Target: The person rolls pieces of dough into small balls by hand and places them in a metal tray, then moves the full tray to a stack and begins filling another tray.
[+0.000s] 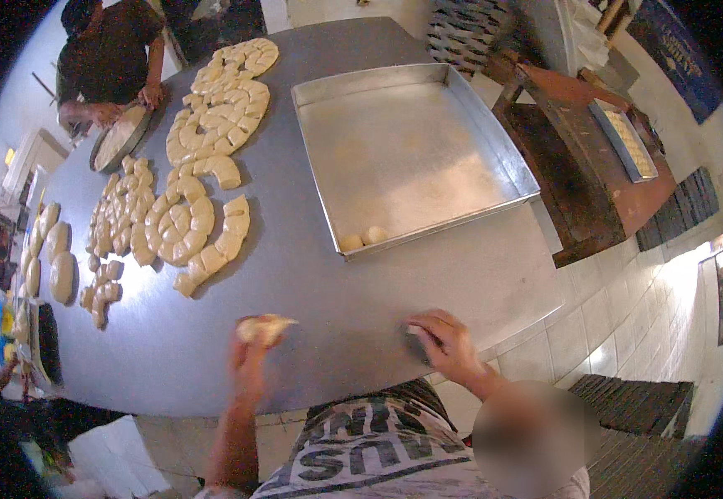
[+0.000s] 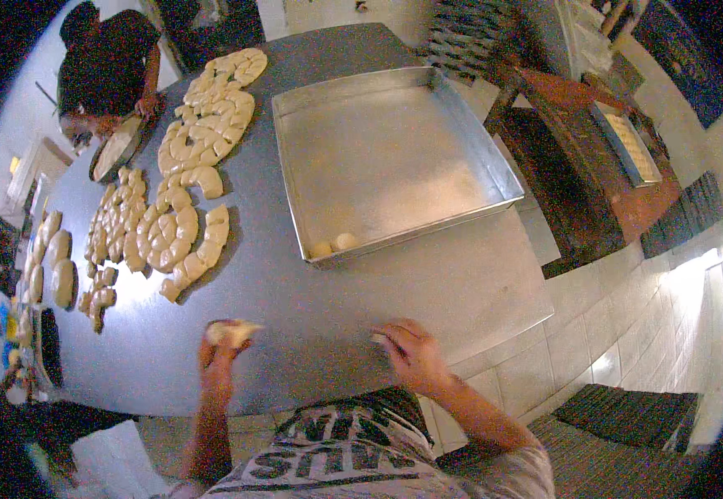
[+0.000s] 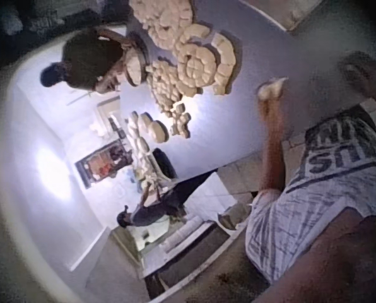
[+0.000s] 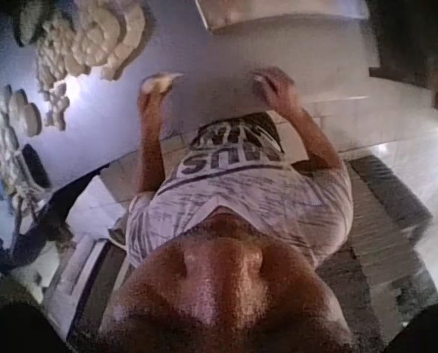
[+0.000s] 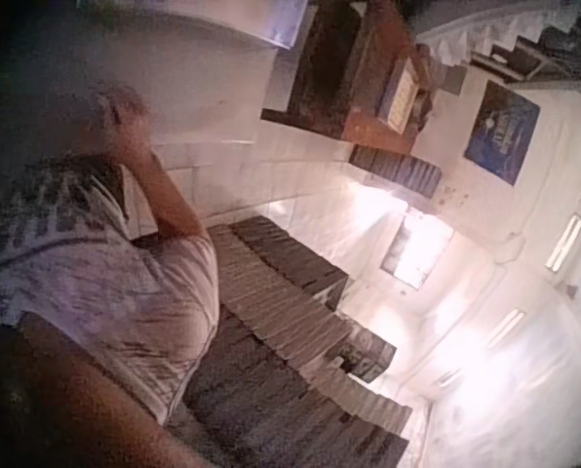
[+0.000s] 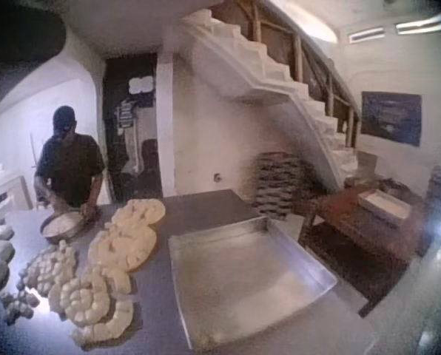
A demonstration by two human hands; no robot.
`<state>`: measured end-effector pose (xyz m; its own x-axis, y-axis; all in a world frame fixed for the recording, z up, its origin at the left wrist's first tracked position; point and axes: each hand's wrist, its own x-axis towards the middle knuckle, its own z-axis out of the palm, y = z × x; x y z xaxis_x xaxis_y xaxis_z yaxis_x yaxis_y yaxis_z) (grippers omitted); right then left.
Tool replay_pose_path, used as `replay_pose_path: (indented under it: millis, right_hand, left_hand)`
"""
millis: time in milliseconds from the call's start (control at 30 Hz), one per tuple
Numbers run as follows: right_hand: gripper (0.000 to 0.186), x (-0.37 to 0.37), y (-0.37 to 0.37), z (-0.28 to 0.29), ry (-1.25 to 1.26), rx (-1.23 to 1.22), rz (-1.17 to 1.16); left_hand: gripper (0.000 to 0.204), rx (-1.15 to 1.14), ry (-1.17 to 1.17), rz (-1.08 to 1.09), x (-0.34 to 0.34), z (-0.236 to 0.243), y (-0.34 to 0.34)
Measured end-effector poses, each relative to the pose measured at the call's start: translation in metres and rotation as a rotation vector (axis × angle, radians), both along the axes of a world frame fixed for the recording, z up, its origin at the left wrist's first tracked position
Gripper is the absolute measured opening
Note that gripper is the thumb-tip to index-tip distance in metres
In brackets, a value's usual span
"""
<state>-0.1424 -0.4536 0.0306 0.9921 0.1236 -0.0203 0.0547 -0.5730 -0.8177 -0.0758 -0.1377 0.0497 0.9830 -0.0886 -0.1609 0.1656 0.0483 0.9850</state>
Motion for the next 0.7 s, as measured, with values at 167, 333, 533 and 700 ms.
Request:
replay_pose_path:
  millis: [167, 333, 533, 700]
  right_hand:
    - [0.032, 0.060, -0.026, -0.007, -0.409, -0.729, -0.426]
    - [0.023, 0.062, 0.015, -0.029, -0.302, -0.473, -0.302]
    - [0.018, 0.061, -0.058, -0.024, -0.346, -0.681, -0.637]
    - [0.021, 0.044, -0.014, -0.038, -0.467, -0.438, -0.174]
  left_hand:
    - [0.017, 0.008, 0.044, 0.050, 0.011, -0.008, 0.023]
    - [0.024, 0.180, 0.015, -0.108, 0.018, -0.012, 0.009]
    - [0.009, 0.962, -0.323, -0.364, 0.019, -0.004, 0.012]
    - [0.012, 0.100, 0.057, -0.061, 0.019, -0.006, -0.011]
